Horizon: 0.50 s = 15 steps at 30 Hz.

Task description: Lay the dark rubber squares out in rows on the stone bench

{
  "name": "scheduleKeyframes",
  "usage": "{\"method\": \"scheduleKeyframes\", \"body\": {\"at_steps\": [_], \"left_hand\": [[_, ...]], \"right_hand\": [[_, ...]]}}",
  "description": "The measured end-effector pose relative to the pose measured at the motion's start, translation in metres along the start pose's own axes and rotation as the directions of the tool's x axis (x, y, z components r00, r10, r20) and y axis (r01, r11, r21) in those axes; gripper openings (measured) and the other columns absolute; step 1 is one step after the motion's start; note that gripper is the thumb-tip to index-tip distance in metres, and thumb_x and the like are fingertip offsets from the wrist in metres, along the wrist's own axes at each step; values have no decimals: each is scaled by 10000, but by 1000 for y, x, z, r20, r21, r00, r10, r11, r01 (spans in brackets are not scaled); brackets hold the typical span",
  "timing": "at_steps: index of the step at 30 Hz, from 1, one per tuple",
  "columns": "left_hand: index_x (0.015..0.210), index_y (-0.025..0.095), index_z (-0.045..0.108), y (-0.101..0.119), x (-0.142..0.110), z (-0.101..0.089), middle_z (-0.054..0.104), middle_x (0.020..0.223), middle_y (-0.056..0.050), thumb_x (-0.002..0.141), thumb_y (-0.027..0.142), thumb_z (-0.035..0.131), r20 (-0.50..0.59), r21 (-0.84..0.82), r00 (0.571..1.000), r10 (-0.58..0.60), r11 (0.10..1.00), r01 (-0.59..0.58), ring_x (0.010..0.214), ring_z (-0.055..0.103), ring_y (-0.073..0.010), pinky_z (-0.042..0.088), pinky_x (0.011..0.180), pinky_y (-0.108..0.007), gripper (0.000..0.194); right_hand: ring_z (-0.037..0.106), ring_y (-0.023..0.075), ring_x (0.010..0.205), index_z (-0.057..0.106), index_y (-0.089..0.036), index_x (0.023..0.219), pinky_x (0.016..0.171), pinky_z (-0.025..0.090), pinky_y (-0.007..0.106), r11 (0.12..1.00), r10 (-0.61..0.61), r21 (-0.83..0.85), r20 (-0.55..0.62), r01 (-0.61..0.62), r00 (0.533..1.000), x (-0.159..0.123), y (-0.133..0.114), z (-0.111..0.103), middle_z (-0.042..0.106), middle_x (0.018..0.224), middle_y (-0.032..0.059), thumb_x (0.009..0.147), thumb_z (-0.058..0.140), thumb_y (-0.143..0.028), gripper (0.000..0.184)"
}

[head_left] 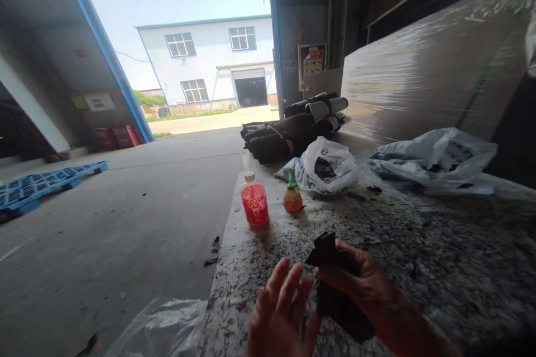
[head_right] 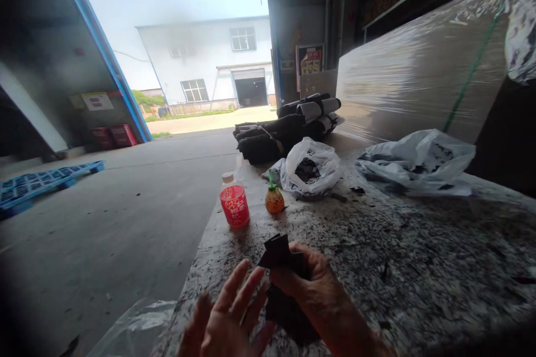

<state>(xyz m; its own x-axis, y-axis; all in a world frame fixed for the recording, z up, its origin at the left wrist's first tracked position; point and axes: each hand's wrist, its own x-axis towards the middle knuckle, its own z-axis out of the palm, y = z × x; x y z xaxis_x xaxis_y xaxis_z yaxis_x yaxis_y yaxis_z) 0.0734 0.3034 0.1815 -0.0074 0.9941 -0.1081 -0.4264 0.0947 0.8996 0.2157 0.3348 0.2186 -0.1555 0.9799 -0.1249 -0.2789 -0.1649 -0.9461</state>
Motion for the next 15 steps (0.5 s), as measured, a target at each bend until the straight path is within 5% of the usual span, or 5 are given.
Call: {"method": "scheduleKeyframes", "body": {"at_steps": [2,4,9,15], "left_hand": [[1112,307,609,-11,5,36,614,1170,-53,871,481,363,101,-439,979,-180,875,206,1139,514,-270,473,867,-431,386],[966,247,692,-20,9,63,668,1056,-67,877,454,365,151,-613,953,-262,732,298,1109,541,-249,452,911,-379,398],[760,196,723,-21,11,82,713,782,-40,915,257,345,44,-681,946,-321,683,264,830,650,-140,462,867,-246,413],[832,135,700,-17,3,86,699,845,-106,884,290,394,38,-651,952,-304,715,254,951,623,-231,479,880,-344,347]], "right_hand": [[539,117,555,584,-181,805,536,452,227,984,-111,-136,15,112,994,-1,6,-1,572,650,-26,708,656,-431,278],[559,148,608,554,-181,781,563,456,243,931,-213,-303,1,204,977,1,14,-6,581,674,-9,768,576,-436,256],[534,206,734,558,-182,723,681,422,311,756,-388,-576,-14,309,922,2,25,-13,558,760,42,783,540,-370,198],[466,310,919,586,-155,815,883,272,509,570,-478,-753,20,328,878,-1,25,-17,565,900,123,792,475,-260,154]]}}
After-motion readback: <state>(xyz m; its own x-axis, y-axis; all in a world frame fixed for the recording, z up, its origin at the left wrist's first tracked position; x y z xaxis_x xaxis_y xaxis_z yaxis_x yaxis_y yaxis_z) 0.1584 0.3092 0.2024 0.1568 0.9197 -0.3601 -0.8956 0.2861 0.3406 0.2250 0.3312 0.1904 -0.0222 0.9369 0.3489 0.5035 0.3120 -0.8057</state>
